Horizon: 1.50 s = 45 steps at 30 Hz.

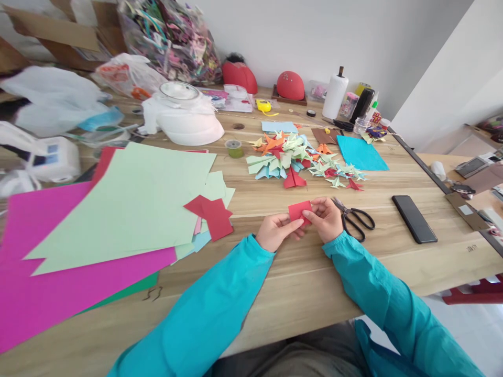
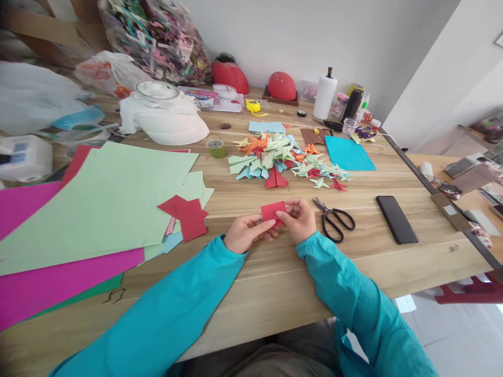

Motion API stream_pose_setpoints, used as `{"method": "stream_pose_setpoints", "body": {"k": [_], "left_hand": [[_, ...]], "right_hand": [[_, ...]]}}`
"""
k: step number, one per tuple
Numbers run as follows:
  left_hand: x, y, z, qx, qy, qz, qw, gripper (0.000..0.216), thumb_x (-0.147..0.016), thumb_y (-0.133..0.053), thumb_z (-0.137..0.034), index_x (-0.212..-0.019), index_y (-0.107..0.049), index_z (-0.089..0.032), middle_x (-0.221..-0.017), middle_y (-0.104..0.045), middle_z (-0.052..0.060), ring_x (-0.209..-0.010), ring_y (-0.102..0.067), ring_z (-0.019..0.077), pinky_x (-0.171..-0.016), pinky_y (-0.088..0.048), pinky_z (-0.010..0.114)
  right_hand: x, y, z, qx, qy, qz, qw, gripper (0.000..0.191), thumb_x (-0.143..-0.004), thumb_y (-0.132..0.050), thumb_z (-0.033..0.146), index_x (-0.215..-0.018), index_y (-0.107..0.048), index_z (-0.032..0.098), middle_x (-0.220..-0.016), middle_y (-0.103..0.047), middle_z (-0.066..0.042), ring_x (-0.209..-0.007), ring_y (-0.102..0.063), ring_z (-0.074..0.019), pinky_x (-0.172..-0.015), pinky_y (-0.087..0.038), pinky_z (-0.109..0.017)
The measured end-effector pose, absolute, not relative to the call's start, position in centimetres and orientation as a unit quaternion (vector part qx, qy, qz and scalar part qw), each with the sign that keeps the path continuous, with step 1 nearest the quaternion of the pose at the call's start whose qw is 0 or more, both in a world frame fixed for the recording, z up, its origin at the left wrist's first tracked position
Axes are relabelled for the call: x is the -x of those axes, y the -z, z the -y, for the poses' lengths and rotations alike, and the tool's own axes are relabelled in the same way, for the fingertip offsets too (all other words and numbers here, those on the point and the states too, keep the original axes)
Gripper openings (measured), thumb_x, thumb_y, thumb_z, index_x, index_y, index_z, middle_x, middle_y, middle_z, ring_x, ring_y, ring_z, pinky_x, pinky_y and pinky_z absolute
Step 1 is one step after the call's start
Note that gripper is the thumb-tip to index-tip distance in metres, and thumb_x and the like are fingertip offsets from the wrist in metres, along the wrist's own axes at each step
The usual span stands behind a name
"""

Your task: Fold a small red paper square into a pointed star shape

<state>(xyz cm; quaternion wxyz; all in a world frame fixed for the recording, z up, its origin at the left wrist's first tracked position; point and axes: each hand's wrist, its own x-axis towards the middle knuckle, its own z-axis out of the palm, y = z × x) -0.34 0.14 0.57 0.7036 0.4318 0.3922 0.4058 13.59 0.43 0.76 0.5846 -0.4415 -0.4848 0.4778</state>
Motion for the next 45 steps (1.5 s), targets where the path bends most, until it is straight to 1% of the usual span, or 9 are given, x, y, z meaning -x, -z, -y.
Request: {"method": "stream_pose_setpoints", "body": {"k": [4,10,16,26,28,30,34,42,45], "left_hand": [[0.3,-0.5,0.0,-0.440,-0.391,-0.402,0.702,0.037,-0.054,-0.072,-0.040,-0.072,-0.064,-0.009,-0.060,-0.066,0.007,-0.050,-0.061,0.0161,-0.048,-0.049,0.027],[0.4,-0.7,0.0,-0.438,-0.380,-0.396,0.712,0.036,-0.053,-0.073,-0.038,-0.070,-0.063,-0.008,-0.064,-0.067,0.009,-0.054,-0.063,0.0174,-0.049,-0.051,0.027],[0.4,-0.2,-0.3,-0.419,-0.373,-0.388,0.732,0.040,-0.049,-0.075,-0.036,-0.075,-0.064,-0.008,-0.068,-0.068,0.011,-0.059,-0.064,0.0200,-0.054,-0.053,0.030],[0.6,0.4,-0.4,-0.412,-0.367,-0.366,0.749,0.037,-0.052,-0.075,-0.030,-0.080,-0.063,-0.009,-0.080,-0.069,0.013,-0.070,-0.066,0.0225,-0.065,-0.054,0.035],[0.6,0.3,-0.4,-0.418,-0.366,-0.368,0.746,0.037,-0.052,-0.075,-0.031,-0.079,-0.063,-0.009,-0.081,-0.069,0.013,-0.071,-0.066,0.0228,-0.066,-0.055,0.035],[0.6,0.3,-0.3,-0.425,-0.365,-0.372,0.740,0.037,-0.052,-0.075,-0.032,-0.079,-0.064,-0.009,-0.082,-0.069,0.014,-0.072,-0.066,0.0233,-0.066,-0.055,0.036],[0.7,0.1,-0.2,-0.437,-0.364,-0.371,0.734,0.036,-0.053,-0.075,-0.031,-0.078,-0.064,-0.009,-0.082,-0.069,0.013,-0.072,-0.066,0.0234,-0.065,-0.055,0.035],[0.6,-0.2,-0.1,-0.446,-0.366,-0.361,0.732,0.037,-0.053,-0.074,-0.030,-0.081,-0.064,-0.009,-0.082,-0.069,0.013,-0.074,-0.065,0.0248,-0.066,-0.055,0.036],[0.5,-0.1,0.0,-0.441,-0.368,-0.360,0.735,0.034,-0.051,-0.076,-0.028,-0.076,-0.063,-0.009,-0.081,-0.069,0.013,-0.073,-0.066,0.0241,-0.065,-0.055,0.035]], "right_hand": [[-13.6,-0.8,-0.4,0.445,-0.475,0.489,0.581,0.032,-0.058,-0.072,0.026,-0.079,-0.049,0.019,-0.052,-0.055,0.006,-0.045,-0.053,-0.0083,-0.045,-0.041,-0.021],[-13.7,-0.6,-0.5,0.449,-0.484,0.477,0.581,0.032,-0.058,-0.071,0.027,-0.079,-0.049,0.019,-0.051,-0.054,0.007,-0.044,-0.051,-0.0073,-0.045,-0.040,-0.020],[-13.8,-0.6,-0.7,0.449,-0.491,0.466,0.583,0.034,-0.057,-0.072,0.028,-0.079,-0.050,0.018,-0.050,-0.053,0.007,-0.043,-0.050,-0.0073,-0.044,-0.040,-0.021],[-13.8,-0.7,-0.8,0.465,-0.488,0.455,0.582,0.036,-0.053,-0.073,0.033,-0.079,-0.053,0.018,-0.051,-0.056,0.006,-0.045,-0.053,-0.0092,-0.047,-0.044,-0.023],[-13.8,-0.9,-0.7,0.469,-0.501,0.452,0.570,0.033,-0.054,-0.073,0.036,-0.075,-0.056,0.017,-0.053,-0.058,0.004,-0.047,-0.054,-0.0101,-0.047,-0.045,-0.024],[-13.7,-1.1,-0.6,0.475,-0.514,0.459,0.547,0.028,-0.057,-0.070,0.040,-0.066,-0.058,0.016,-0.053,-0.060,0.002,-0.046,-0.054,-0.0102,-0.046,-0.045,-0.024],[-13.7,-1.4,-0.4,0.488,-0.513,0.481,0.517,0.031,-0.062,-0.065,0.044,-0.053,-0.055,0.016,-0.046,-0.057,0.002,-0.041,-0.050,-0.0086,-0.042,-0.042,-0.022],[-13.8,-1.3,-0.4,0.492,-0.509,0.482,0.516,0.033,-0.063,-0.063,0.046,-0.053,-0.051,0.016,-0.045,-0.054,0.003,-0.039,-0.050,-0.0090,-0.039,-0.039,-0.021],[-13.8,-1.0,-0.5,0.494,-0.489,0.491,0.525,0.033,-0.064,-0.063,0.045,-0.054,-0.051,0.016,-0.046,-0.054,0.002,-0.039,-0.049,-0.0086,-0.039,-0.039,-0.021]]}}
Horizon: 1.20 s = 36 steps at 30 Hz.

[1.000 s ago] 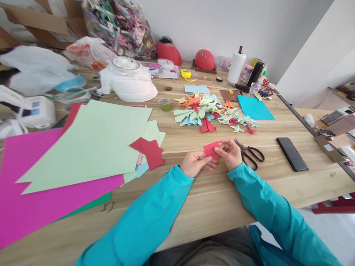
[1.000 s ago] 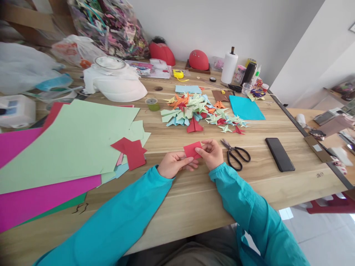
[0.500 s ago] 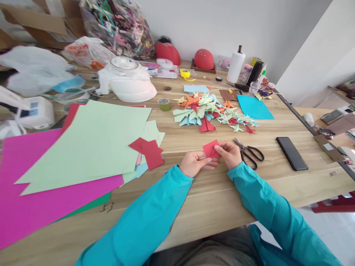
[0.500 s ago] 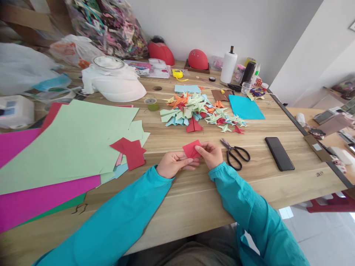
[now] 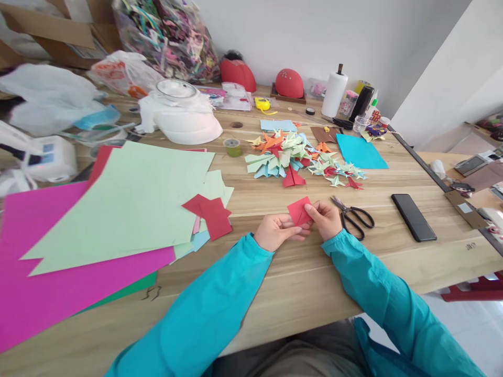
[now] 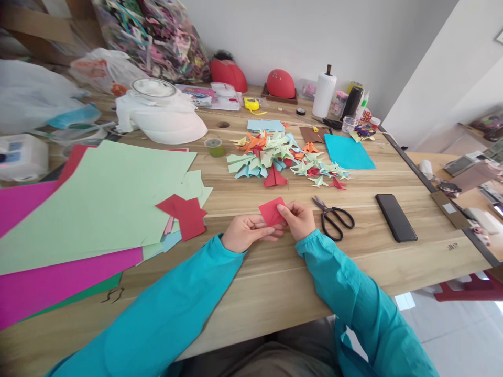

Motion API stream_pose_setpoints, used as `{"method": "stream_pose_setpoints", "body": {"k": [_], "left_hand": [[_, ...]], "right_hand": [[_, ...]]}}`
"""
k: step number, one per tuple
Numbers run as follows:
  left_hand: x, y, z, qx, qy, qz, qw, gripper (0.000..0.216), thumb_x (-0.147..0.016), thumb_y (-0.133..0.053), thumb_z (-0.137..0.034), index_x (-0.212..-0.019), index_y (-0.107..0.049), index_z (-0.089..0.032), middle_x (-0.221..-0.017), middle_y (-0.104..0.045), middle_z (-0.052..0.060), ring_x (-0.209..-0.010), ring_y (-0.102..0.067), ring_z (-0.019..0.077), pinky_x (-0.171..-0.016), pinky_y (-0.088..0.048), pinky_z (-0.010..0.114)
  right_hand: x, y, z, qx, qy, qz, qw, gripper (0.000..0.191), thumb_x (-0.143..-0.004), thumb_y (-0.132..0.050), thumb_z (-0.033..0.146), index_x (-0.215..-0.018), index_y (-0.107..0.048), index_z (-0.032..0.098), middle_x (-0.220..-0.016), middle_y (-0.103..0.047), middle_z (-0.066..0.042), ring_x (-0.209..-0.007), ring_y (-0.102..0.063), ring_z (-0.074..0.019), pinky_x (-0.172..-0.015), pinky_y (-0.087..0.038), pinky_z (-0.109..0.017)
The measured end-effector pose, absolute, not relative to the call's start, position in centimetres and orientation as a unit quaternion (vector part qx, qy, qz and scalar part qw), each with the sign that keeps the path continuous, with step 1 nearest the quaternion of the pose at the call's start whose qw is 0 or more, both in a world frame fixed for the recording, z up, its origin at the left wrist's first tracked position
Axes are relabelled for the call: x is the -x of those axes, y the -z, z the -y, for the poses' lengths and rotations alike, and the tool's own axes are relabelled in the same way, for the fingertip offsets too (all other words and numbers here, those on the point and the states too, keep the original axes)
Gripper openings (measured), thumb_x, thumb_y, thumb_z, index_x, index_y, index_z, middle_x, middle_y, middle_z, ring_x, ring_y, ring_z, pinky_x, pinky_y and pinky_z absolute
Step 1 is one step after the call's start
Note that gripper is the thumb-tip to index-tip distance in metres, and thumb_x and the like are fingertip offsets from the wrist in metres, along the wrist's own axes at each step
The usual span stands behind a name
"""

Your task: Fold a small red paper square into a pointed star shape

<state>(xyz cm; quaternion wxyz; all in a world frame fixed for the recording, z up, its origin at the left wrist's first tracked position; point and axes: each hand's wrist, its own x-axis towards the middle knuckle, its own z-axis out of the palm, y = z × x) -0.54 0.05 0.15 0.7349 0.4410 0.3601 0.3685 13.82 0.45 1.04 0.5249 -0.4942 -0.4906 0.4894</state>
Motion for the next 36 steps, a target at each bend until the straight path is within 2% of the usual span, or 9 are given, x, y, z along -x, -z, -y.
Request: {"method": "stream_pose_setpoints", "body": {"k": [4,10,16,21,26,36], "left_hand": [[0.51,-0.11,0.00,-0.437,-0.365,-0.363,0.738,0.030,-0.048,-0.077,-0.027,-0.065,-0.060,-0.009,-0.077,-0.069,0.012,-0.068,-0.066,0.0226,-0.063,-0.055,0.035],[0.58,-0.37,-0.13,-0.406,-0.357,-0.346,0.767,0.038,-0.054,-0.074,-0.033,-0.082,-0.062,-0.009,-0.071,-0.068,0.010,-0.062,-0.065,0.0194,-0.062,-0.054,0.033],[0.58,-0.50,-0.10,-0.445,-0.373,-0.372,0.724,0.031,-0.055,-0.072,-0.038,-0.063,-0.059,-0.011,-0.059,-0.066,0.007,-0.049,-0.062,0.0166,-0.052,-0.053,0.030],[0.53,-0.43,0.02,-0.474,-0.385,-0.385,0.692,0.032,-0.054,-0.072,-0.039,-0.059,-0.057,-0.011,-0.061,-0.067,0.009,-0.050,-0.062,0.0174,-0.052,-0.054,0.030],[0.47,-0.23,-0.01,-0.463,-0.368,-0.384,0.709,0.034,-0.052,-0.073,-0.039,-0.058,-0.055,-0.011,-0.059,-0.067,0.009,-0.051,-0.063,0.0198,-0.049,-0.054,0.031],[0.37,-1.00,0.47,-0.461,-0.373,-0.391,0.704,0.033,-0.052,-0.074,-0.036,-0.057,-0.053,-0.011,-0.057,-0.067,0.007,-0.051,-0.064,0.0191,-0.049,-0.054,0.029]], "right_hand": [[-13.91,-0.86,-0.57,0.499,-0.464,0.501,0.534,0.033,-0.065,-0.062,0.046,-0.054,-0.051,0.016,-0.044,-0.053,0.003,-0.038,-0.045,-0.0075,-0.039,-0.037,-0.021],[-13.87,-1.26,-0.48,0.499,-0.458,0.504,0.536,0.034,-0.065,-0.062,0.047,-0.054,-0.051,0.016,-0.045,-0.053,0.003,-0.038,-0.044,-0.0071,-0.039,-0.035,-0.021],[-13.99,-1.15,-0.57,0.499,-0.462,0.493,0.542,0.034,-0.065,-0.062,0.046,-0.054,-0.051,0.016,-0.042,-0.051,0.004,-0.037,-0.043,-0.0067,-0.038,-0.033,-0.020],[-14.11,-0.90,-0.69,0.486,-0.493,0.490,0.529,0.034,-0.066,-0.060,0.048,-0.057,-0.055,0.016,-0.042,-0.051,0.003,-0.037,-0.044,-0.0071,-0.038,-0.034,-0.020],[-13.99,-1.16,-0.54,0.479,-0.511,0.494,0.515,0.034,-0.065,-0.060,0.049,-0.057,-0.055,0.016,-0.044,-0.052,0.003,-0.038,-0.045,-0.0073,-0.038,-0.036,-0.020],[-13.89,-1.07,-0.40,0.482,-0.478,0.531,0.507,0.035,-0.070,-0.056,0.048,-0.057,-0.054,0.016,-0.045,-0.052,0.002,-0.039,-0.045,-0.0072,-0.040,-0.037,-0.020]]}}
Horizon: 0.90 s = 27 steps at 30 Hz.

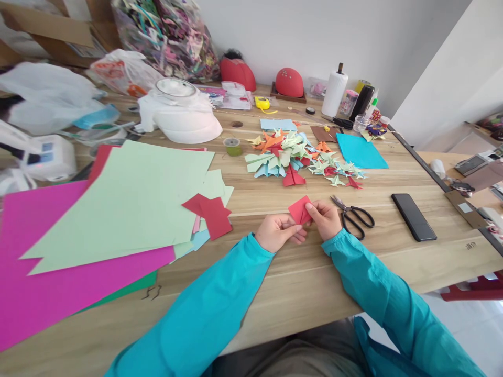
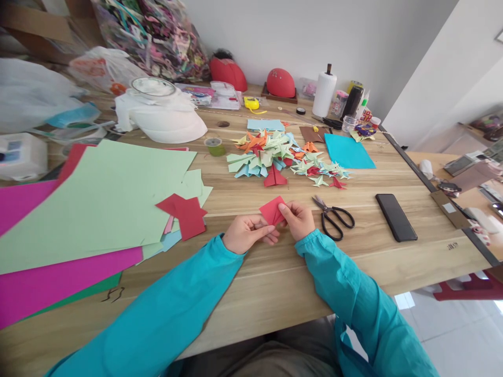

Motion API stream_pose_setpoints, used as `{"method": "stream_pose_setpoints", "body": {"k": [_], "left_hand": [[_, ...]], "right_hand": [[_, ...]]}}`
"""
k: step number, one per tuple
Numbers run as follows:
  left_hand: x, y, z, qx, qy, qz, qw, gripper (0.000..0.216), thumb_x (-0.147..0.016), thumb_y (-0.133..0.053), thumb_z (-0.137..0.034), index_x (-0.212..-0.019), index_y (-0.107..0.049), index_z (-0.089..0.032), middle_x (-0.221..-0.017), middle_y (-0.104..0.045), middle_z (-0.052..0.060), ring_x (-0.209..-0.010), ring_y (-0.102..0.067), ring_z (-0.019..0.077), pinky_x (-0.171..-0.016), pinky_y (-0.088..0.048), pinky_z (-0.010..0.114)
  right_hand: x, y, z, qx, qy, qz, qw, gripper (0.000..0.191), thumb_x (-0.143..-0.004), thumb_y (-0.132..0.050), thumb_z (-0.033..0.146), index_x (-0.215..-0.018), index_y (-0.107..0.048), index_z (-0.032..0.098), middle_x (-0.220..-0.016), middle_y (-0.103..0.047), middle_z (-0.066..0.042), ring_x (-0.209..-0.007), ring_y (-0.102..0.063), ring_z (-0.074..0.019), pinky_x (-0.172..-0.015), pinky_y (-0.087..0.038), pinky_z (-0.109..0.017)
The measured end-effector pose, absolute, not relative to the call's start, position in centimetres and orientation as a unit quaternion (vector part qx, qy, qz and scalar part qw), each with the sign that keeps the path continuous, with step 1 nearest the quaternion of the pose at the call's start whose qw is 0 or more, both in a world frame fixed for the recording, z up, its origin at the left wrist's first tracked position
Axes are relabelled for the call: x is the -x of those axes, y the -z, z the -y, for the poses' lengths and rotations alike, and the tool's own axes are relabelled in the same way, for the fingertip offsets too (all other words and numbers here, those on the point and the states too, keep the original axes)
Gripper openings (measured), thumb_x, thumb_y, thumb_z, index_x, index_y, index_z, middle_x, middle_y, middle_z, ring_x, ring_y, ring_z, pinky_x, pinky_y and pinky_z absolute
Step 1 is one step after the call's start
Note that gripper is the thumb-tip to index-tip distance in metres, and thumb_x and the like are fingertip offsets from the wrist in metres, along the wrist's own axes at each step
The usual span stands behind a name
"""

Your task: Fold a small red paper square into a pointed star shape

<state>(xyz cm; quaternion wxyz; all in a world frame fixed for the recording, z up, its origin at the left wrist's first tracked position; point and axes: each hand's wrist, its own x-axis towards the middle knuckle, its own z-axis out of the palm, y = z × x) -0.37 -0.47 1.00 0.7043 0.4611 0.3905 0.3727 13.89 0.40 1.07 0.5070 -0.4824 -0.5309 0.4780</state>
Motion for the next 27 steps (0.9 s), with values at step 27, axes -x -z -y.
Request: {"method": "stream_pose_setpoints", "body": {"k": [27], "left_hand": [[0.2,-0.9,0.3,-0.435,-0.363,-0.394,0.724,0.038,-0.054,-0.072,-0.041,-0.068,-0.063,-0.006,-0.059,-0.066,0.009,-0.050,-0.062,0.0183,-0.050,-0.054,0.029]], "right_hand": [[-13.3,-1.1,0.2,0.487,-0.483,0.539,0.489,0.035,-0.071,-0.054,0.048,-0.058,-0.050,0.016,-0.041,-0.046,0.005,-0.037,-0.039,-0.0057,-0.038,-0.032,-0.019]]}}
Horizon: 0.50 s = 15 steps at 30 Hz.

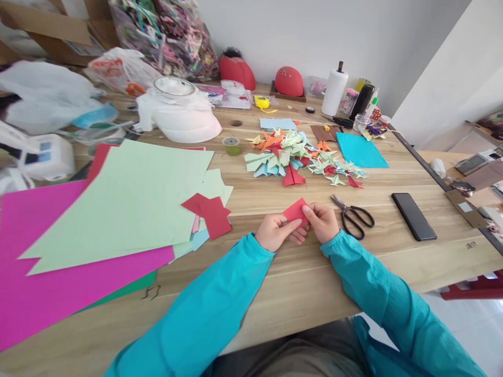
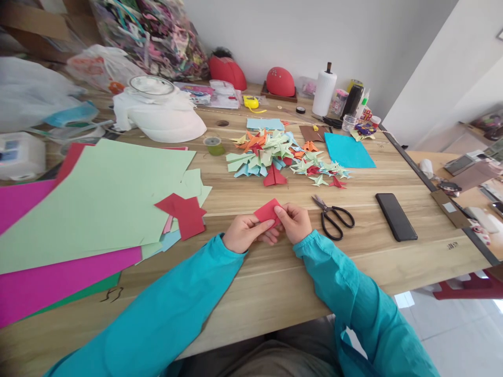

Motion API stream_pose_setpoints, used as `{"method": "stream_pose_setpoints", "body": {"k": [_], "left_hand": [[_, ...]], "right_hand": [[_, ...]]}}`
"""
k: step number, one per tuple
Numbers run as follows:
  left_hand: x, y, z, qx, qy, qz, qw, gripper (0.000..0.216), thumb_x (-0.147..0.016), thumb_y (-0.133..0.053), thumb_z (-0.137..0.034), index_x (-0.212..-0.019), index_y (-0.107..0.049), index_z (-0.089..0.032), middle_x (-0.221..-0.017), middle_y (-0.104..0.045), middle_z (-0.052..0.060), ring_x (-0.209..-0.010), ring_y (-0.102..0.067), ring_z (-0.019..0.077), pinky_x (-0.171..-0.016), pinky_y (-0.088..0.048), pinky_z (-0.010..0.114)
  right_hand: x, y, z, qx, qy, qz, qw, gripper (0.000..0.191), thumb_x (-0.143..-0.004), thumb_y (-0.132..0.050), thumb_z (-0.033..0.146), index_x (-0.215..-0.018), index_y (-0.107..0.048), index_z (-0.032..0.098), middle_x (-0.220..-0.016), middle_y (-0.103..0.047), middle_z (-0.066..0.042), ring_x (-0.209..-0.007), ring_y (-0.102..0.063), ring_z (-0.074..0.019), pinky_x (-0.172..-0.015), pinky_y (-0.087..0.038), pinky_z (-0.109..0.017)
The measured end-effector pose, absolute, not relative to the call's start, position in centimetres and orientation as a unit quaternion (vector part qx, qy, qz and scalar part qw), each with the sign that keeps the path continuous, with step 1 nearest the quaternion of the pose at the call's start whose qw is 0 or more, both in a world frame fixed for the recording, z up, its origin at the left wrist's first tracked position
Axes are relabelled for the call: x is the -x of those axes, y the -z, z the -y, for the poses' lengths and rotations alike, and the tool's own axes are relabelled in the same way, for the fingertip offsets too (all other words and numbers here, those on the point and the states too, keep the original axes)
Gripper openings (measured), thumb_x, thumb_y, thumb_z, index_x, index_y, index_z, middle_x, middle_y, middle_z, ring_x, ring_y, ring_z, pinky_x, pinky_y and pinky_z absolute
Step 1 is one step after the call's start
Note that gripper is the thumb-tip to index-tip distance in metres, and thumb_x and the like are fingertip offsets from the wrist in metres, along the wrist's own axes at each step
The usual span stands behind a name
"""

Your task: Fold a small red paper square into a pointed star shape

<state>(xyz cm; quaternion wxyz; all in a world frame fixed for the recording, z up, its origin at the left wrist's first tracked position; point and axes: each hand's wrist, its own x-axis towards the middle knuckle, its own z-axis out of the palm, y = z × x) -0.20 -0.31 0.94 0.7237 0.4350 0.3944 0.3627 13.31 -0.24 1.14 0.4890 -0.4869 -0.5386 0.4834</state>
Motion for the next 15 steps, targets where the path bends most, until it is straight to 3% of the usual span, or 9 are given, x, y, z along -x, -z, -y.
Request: {"method": "stream_pose_setpoints", "body": {"k": [9,15], "left_hand": [[0.33,-0.97,0.40,-0.463,-0.367,-0.407,0.696,0.034,-0.057,-0.070,-0.039,-0.062,-0.062,-0.006,-0.056,-0.065,0.009,-0.046,-0.061,0.0183,-0.045,-0.053,0.029],[0.43,-0.76,0.39,-0.467,-0.364,-0.394,0.703,0.034,-0.058,-0.069,-0.039,-0.065,-0.062,-0.007,-0.056,-0.065,0.008,-0.047,-0.061,0.0182,-0.046,-0.053,0.030]], "right_hand": [[-13.26,-0.96,0.09,0.458,-0.543,0.514,0.482,0.033,-0.059,-0.067,0.043,-0.056,-0.049,0.016,-0.044,-0.048,0.005,-0.038,-0.042,-0.0064,-0.038,-0.034,-0.020],[-13.28,-1.12,0.21,0.453,-0.549,0.499,0.495,0.032,-0.062,-0.065,0.043,-0.052,-0.050,0.016,-0.042,-0.049,0.004,-0.037,-0.042,-0.0065,-0.039,-0.034,-0.021]]}}
